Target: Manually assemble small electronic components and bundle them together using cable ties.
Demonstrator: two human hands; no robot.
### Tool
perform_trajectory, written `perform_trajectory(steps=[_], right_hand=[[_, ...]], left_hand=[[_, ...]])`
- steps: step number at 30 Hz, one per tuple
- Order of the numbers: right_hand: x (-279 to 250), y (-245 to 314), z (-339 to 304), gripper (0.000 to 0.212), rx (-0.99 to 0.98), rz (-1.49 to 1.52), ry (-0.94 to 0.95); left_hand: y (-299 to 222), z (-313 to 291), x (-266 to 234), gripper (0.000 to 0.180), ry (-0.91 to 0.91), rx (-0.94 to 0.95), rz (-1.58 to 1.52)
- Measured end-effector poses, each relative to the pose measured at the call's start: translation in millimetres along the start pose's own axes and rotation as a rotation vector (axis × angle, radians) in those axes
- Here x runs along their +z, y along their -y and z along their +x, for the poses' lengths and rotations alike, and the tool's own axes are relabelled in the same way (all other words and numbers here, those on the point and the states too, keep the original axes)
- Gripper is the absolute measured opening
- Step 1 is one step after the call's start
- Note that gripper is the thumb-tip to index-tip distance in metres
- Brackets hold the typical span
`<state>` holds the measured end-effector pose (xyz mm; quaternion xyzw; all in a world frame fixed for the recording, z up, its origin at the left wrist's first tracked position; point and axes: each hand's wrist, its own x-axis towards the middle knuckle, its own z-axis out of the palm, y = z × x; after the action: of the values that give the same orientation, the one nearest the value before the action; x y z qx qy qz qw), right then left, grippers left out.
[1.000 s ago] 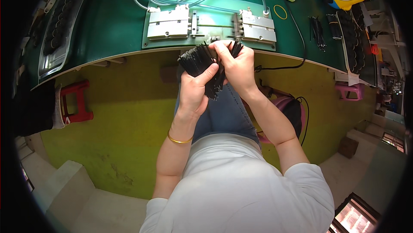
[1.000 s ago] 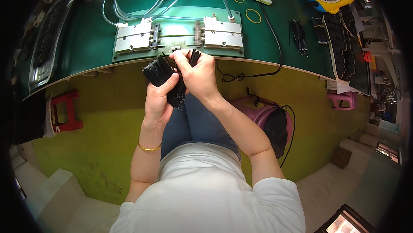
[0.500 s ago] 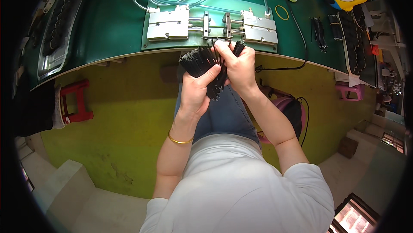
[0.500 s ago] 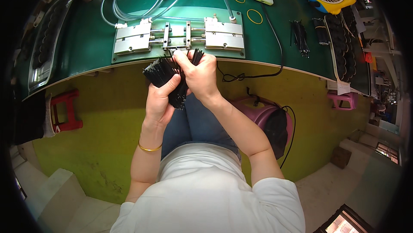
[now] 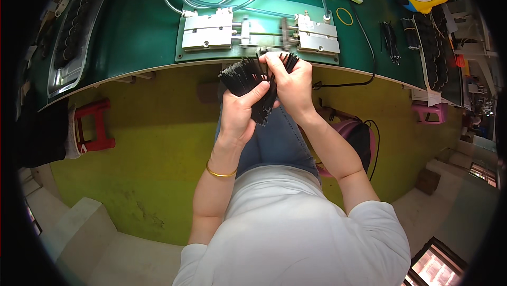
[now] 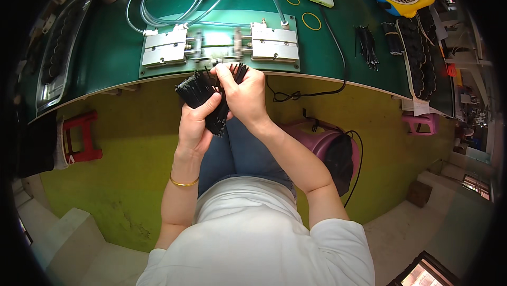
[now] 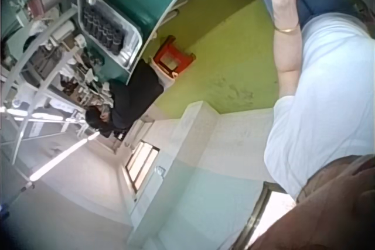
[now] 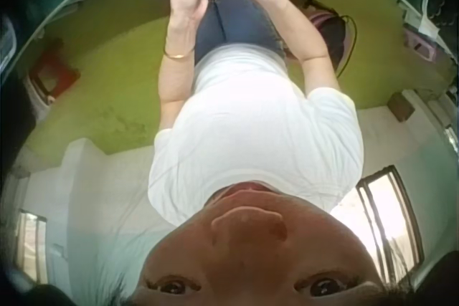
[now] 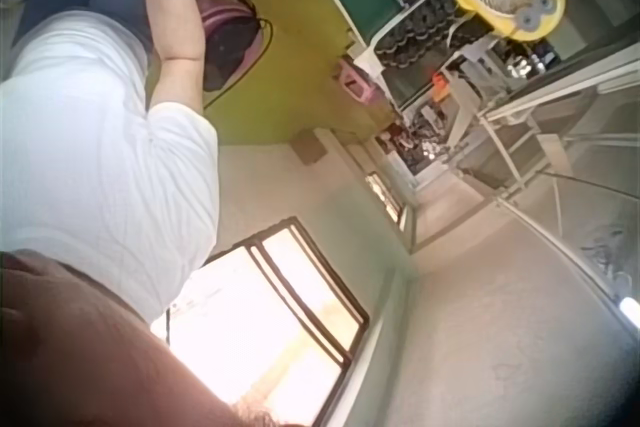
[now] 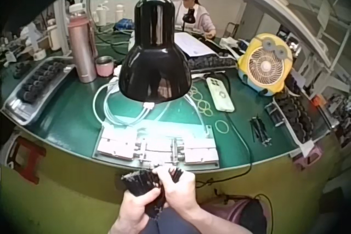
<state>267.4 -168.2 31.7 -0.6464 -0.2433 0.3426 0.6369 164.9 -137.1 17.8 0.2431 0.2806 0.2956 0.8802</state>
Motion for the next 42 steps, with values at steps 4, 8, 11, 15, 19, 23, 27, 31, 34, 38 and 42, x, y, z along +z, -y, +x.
perform_trajectory(steps=[4, 8, 11, 15, 19, 23, 27, 31, 34, 38, 42], right_hand=[[-0.5, -0.8, 2.2, 0.017, 0.015, 0.038, -0.004], [-1.6, 1.3, 3.2, 0.018, 0.041, 0.071, -0.003], [-0.9, 2.5, 2.5, 0.018, 0.030, 0.076, 0.000], [-1.2, 1.1, 2.2, 0.018, -0.031, 0.050, 0.021], [0.3, 0.3, 1.5, 0.018, -0.077, 0.005, 0.045], [1.3, 0.1, 0.7, 0.018, -0.057, -0.020, 0.004], [-0.1, 0.1, 2.4, 0.018, 0.006, -0.006, -0.003], [-0.6, 3.5, 3.9, 0.019, 0.053, 0.047, 0.010], [-1.4, 4.0, 4.3, 0.019, 0.063, 0.060, 0.007], [-2.3, 1.5, 4.3, 0.019, 0.029, 0.053, 0.013], [-3.4, 0.9, 3.4, 0.017, -0.069, -0.050, 0.072]], left_hand=[[0.3, 1.0, 0.9, 0.017, -0.014, -0.005, -0.001], [1.9, 2.3, 2.1, 0.017, -0.013, -0.003, -0.012], [2.4, 2.5, 2.8, 0.016, -0.017, 0.005, -0.021], [1.1, 1.7, 1.6, 0.017, 0.018, -0.007, -0.013], [-2.0, -0.7, 3.1, 0.017, -0.032, -0.016, -0.009], [-0.4, -0.5, 1.8, 0.016, -0.043, -0.011, -0.007], [0.9, 1.3, 1.7, 0.016, -0.042, -0.005, -0.020], [1.9, 3.1, 1.8, 0.016, -0.017, 0.003, -0.025], [2.1, 3.8, 3.7, 0.017, -0.011, 0.002, -0.041], [0.4, 3.6, 4.1, 0.017, 0.004, -0.015, -0.030], [0.1, 2.8, 2.2, 0.017, -0.021, -0.015, -0.013]])
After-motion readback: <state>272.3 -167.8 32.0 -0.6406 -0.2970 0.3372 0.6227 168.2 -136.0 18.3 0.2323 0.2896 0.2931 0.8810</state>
